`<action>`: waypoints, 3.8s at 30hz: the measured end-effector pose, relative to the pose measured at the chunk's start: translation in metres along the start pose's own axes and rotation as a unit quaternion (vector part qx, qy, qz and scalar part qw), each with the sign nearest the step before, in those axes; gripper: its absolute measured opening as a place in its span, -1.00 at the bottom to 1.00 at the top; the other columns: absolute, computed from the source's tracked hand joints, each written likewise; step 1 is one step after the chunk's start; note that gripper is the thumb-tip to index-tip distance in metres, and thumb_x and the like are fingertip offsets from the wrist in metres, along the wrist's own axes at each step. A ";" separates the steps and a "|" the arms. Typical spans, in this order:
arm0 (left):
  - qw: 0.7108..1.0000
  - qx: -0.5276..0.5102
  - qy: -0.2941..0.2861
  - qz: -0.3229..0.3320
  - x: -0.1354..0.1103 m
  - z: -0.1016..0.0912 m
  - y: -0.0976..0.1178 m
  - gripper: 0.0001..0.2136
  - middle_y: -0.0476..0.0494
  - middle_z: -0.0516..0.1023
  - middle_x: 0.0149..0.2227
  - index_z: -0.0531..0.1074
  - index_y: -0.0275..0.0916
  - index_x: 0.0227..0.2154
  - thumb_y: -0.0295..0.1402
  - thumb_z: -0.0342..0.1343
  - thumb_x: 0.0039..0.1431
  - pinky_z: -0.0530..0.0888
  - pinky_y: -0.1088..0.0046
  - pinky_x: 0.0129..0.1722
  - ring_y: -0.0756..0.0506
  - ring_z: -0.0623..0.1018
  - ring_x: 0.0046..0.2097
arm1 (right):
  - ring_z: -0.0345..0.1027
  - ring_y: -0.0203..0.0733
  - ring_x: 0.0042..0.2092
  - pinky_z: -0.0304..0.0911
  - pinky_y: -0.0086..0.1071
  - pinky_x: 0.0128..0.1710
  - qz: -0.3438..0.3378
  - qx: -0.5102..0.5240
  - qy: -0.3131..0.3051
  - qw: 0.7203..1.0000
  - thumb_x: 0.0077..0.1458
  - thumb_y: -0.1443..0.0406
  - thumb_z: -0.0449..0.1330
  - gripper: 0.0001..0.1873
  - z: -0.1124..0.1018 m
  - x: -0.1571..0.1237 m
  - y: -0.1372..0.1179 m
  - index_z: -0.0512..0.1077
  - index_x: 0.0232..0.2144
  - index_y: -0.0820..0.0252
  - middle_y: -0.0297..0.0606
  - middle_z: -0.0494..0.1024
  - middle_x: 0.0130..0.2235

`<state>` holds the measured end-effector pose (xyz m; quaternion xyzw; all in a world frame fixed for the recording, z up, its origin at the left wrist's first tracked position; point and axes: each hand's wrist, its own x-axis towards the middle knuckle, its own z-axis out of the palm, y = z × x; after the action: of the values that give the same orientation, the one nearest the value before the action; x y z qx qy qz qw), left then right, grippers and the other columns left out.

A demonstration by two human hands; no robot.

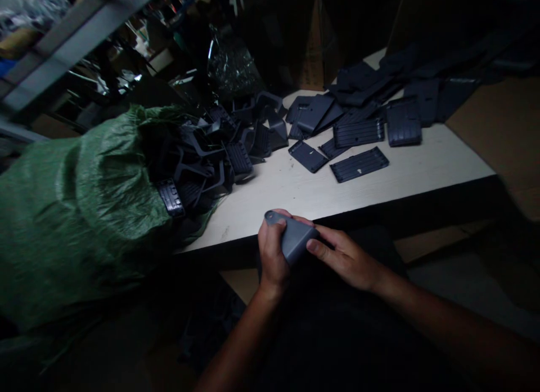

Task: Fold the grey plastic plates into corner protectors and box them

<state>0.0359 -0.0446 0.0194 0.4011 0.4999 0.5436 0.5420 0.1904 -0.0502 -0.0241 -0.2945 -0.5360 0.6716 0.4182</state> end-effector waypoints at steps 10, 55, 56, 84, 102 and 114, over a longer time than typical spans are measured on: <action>1.000 -0.005 -0.002 0.013 -0.013 0.023 -0.010 -0.87 -0.15 0.67 -0.31 0.43 -0.16 -0.22 -0.29 0.02 0.28 0.49 0.24 -0.03 -0.23 0.63 -0.12 | 0.42 0.07 0.19 0.28 -0.13 0.25 -0.039 0.004 0.077 0.996 0.12 0.08 0.46 -0.27 0.001 -0.021 0.010 0.40 0.27 0.12 -0.12 0.47 0.26; 0.986 -0.025 -0.140 -0.086 -0.018 -0.046 -0.033 -0.59 -0.15 0.65 -0.24 0.59 -0.24 -0.17 0.03 0.24 0.16 0.46 0.40 -0.23 -0.15 0.58 -0.24 | 0.56 -0.04 -0.16 0.44 -0.26 -0.14 0.082 0.045 0.049 0.994 0.19 0.02 0.35 -0.57 -0.010 -0.036 0.001 0.61 -0.09 0.25 -0.18 0.69 -0.20; 0.983 -0.066 -0.133 -0.111 -0.016 -0.044 -0.033 -0.55 -0.18 0.67 -0.24 0.58 -0.24 -0.16 0.08 0.16 0.20 0.48 0.36 -0.21 -0.19 0.61 -0.23 | 0.55 -0.05 -0.18 0.43 -0.27 -0.18 0.067 -0.036 0.025 0.997 0.21 0.06 0.33 -0.63 -0.008 -0.037 0.001 0.62 -0.11 0.23 -0.20 0.68 -0.21; 0.926 -0.328 -0.013 -0.185 -0.014 -0.033 -0.020 -0.85 -0.10 0.64 -0.48 0.48 -0.23 -0.41 -0.33 0.04 0.15 0.54 0.07 0.09 -0.20 0.69 -0.24 | 0.52 -0.06 0.04 0.36 -0.29 0.05 -0.011 -0.129 0.034 0.991 0.38 0.09 0.20 -0.65 0.020 -0.031 0.023 0.58 0.07 0.10 -0.23 0.65 0.03; 0.968 -0.110 0.150 -0.171 -0.058 -0.138 -0.016 -0.76 -0.13 0.63 -0.48 0.50 -0.19 -0.48 -0.14 0.12 0.15 0.58 0.25 -0.05 -0.21 0.66 -0.24 | 0.52 0.03 0.00 0.37 -0.18 0.04 0.075 -0.147 -0.026 0.986 0.32 -0.09 0.17 -0.50 0.012 0.001 0.030 0.67 -0.10 0.14 -0.17 0.68 -0.06; 0.827 0.454 0.264 -0.202 -0.116 -0.344 -0.016 -0.51 -0.31 0.70 -0.16 0.52 -0.13 -0.27 0.15 0.20 -0.14 0.47 -0.04 0.14 -0.48 0.63 0.05 | 0.57 0.27 -0.01 0.35 0.16 0.19 0.084 -0.214 0.168 0.959 0.00 -0.26 0.31 -0.41 -0.085 0.031 0.011 0.71 -0.27 0.07 -0.10 0.71 -0.16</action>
<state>-0.2872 -0.1981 -0.0459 0.3332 0.8840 0.2188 0.2443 0.2442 0.0166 -0.0543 -0.5295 -0.5623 0.5153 0.3713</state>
